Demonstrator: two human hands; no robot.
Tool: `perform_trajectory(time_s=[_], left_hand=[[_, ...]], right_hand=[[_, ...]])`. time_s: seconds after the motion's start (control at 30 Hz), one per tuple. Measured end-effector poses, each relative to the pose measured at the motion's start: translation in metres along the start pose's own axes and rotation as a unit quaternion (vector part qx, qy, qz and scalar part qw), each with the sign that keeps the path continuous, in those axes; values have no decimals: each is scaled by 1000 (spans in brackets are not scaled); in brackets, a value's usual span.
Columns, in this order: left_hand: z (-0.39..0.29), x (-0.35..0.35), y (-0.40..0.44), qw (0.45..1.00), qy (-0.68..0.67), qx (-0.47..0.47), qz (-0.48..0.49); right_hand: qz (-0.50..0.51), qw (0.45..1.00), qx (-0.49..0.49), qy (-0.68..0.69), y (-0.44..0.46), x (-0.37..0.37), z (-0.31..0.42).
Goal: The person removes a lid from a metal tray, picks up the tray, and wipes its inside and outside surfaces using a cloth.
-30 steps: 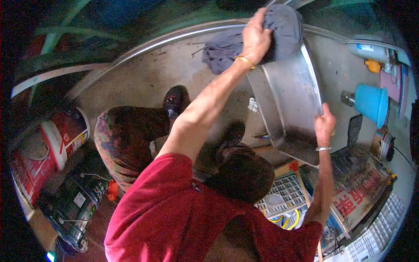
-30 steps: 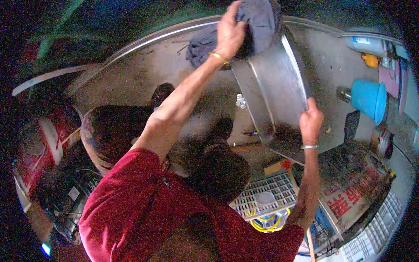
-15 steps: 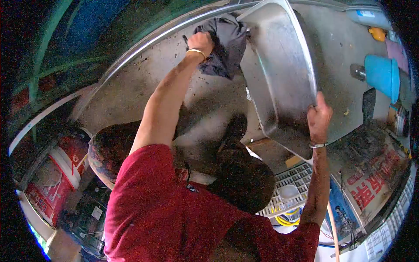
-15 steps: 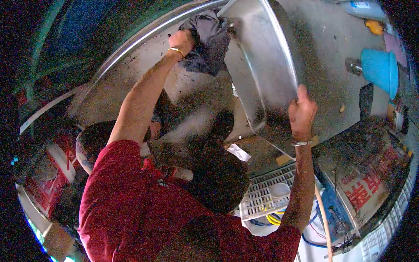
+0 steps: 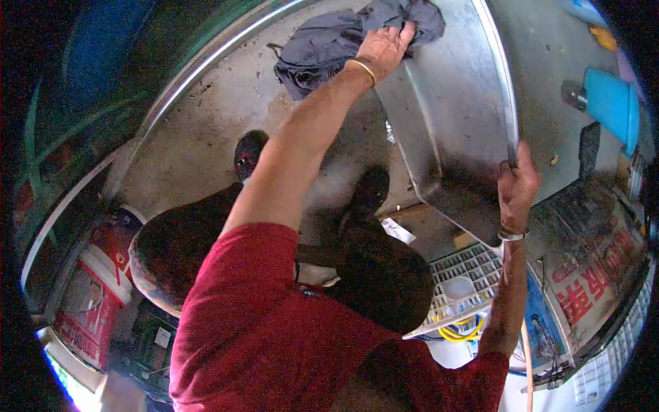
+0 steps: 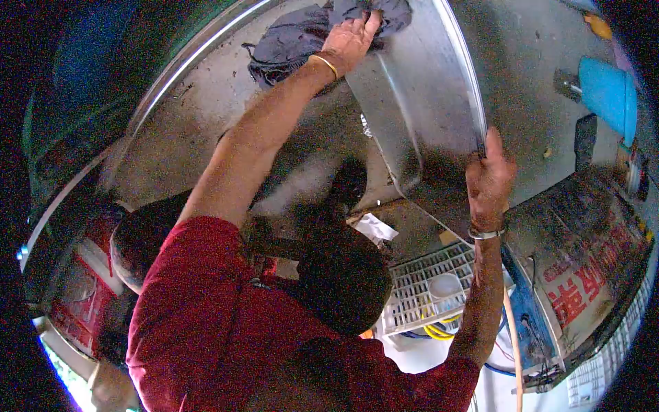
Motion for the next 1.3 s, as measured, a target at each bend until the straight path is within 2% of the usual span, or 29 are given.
perform_trajectory(time_s=[0.03,0.07,0.1,0.13,0.17,0.2,0.27,0.3,0.37,0.43,0.5,0.53,0.57,0.63,0.73,0.8,0.87,0.9,0.97,1.0,1.03,1.07,1.1,1.13,1.17,1.2,1.23,1.27,1.3], left_hand=[[-2,-8,-3,992,-31,60,104],[-2,-12,-6,970,-61,120,202],[-2,-12,-8,972,-55,118,195],[-5,-11,-14,985,-20,75,155],[-10,-1,-17,992,12,30,119],[-10,6,-18,993,15,23,118],[-15,18,-18,964,-26,-147,221],[-14,37,-11,963,-21,-152,222],[-17,87,11,963,44,-267,-3],[-15,120,38,898,128,-389,-164],[-12,138,67,828,200,-481,-207],[-14,169,79,793,321,-516,41],[-7,173,90,750,310,-581,57],[10,130,94,770,386,-507,-4],[13,105,81,780,365,-508,19],[12,65,55,871,315,-371,63],[30,4,12,917,254,-248,181],[33,10,12,917,258,-250,177],[33,32,-4,953,204,-153,165],[29,39,-5,953,204,-147,171],[31,47,10,969,87,-46,228],[33,55,22,958,-34,54,278],[31,72,29,968,-104,118,197],[27,84,31,912,-300,246,135],[22,89,33,798,-481,357,64],[15,106,40,755,-572,301,-106],[10,109,45,613,-682,383,-112],[2,131,50,439,-756,461,-152],[-7,131,63,401,-783,409,-241]], right_hand=[[1,1000,-1,2,-4,0,-4],[-14,983,-146,108,-9,1,-21],[-23,963,-212,165,-7,1,-25],[-39,935,-276,220,-5,0,-28],[-16,994,-94,57,1,2,-10],[8,990,91,-112,1,3,6],[7,994,63,-88,4,7,6],[14,997,40,-67,7,8,4],[0,996,54,-78,10,8,2],[-11,993,69,-96,8,11,-10],[21,996,22,-88,5,8,-31],[21,996,20,-85,5,8,-26],[9,995,48,-92,8,9,-14],[-6,993,79,-93,12,9,-3],[6,991,93,-100,11,9,-2],[3,994,78,-74,9,10,-6],[4,993,81,-82,8,10,-8],[1,993,78,-93,9,10,-9],[9,992,52,-111,10,10,-6],[21,991,35,-127,11,9,-3],[16,991,44,-123,15,9,-4],[10,991,54,-120,18,11,-9],[7,991,62,-119,18,13,-11],[4,991,66,-119,20,14,-11],[22,990,31,-139,22,14,-12],[42,986,-3,-159,25,14,-13],[42,986,3,-160,25,13,-11],[33,987,8,-158,24,12,-10],[25,987,13,-155,23,11,-9]])
Point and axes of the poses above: each hand's wrist, its own y-axis towards the middle knuckle, its own x-axis out of the back of the hand, z = x × y, the point moved 3 cm from there along y, towards the middle knuckle, and after that the axes turned 7 degrees about y, right-handed, at the moved point
